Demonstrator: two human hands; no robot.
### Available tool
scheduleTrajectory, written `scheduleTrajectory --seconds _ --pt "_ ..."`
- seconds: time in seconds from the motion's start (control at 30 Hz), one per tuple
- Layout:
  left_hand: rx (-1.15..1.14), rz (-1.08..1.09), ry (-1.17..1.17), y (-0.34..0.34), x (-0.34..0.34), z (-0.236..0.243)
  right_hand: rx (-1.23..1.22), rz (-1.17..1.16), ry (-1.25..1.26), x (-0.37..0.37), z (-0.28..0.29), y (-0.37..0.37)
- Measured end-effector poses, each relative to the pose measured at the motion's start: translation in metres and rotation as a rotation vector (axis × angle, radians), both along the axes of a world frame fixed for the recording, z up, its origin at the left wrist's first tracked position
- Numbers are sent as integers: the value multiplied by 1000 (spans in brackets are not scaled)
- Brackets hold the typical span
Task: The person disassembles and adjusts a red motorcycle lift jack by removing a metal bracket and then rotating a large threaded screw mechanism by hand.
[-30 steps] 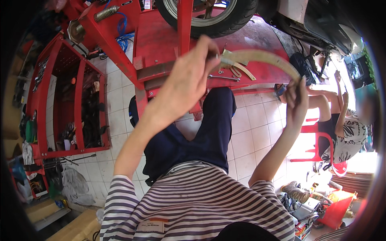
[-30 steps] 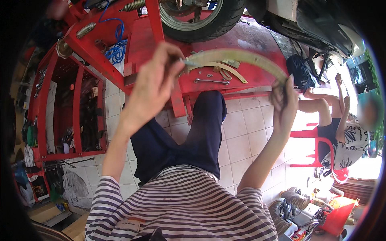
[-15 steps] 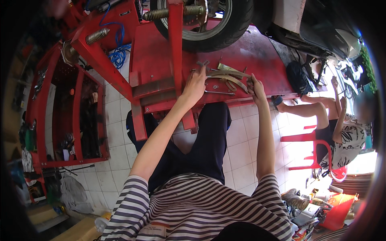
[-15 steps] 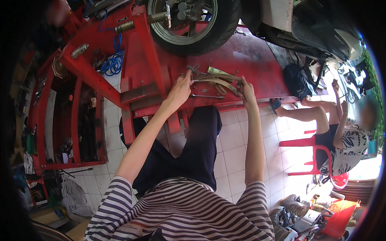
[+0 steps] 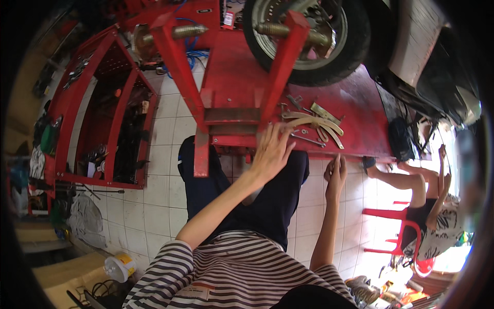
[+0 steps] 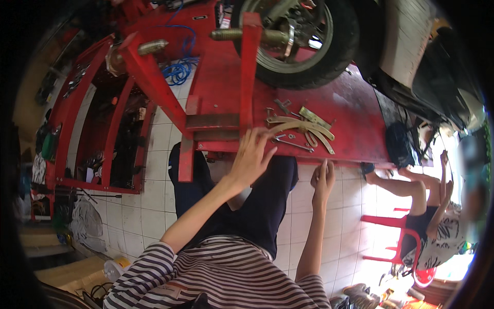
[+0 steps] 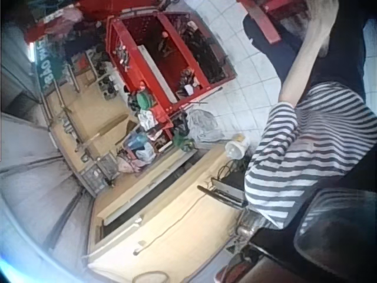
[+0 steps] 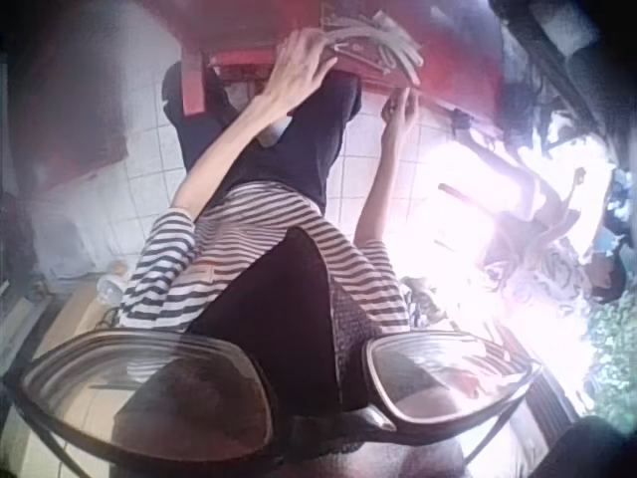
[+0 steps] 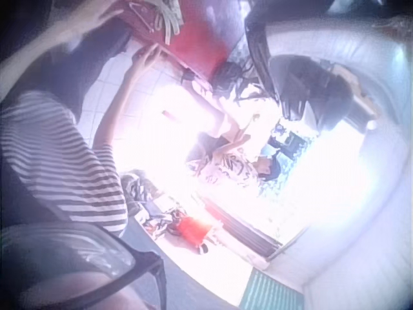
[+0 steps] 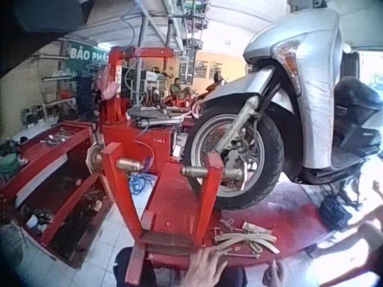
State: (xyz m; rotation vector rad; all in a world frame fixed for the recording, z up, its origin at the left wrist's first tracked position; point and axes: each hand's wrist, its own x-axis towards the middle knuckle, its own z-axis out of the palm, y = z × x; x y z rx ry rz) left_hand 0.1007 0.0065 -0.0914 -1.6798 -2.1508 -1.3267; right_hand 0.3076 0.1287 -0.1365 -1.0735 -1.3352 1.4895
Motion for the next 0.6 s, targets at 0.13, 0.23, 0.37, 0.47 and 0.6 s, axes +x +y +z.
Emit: scheduleTrajectory --seconds 0.13,0.23,0.37,0.47,0.6 --pt "283 101 -134 -71 -2 9 64 57 8 -23 8 -40" --pt "415 274 -184 -105 -23 10 186 138 42 -53 25 -45" --pt "575 454 -139 -124 -65 27 380 221 52 -110 93 -50" --pt "695 512 108 -123 -116 91 541 205 16 -146 159 -17" --pt "651 251 -316 -106 -178 192 611 272 -112 -179 243 9"
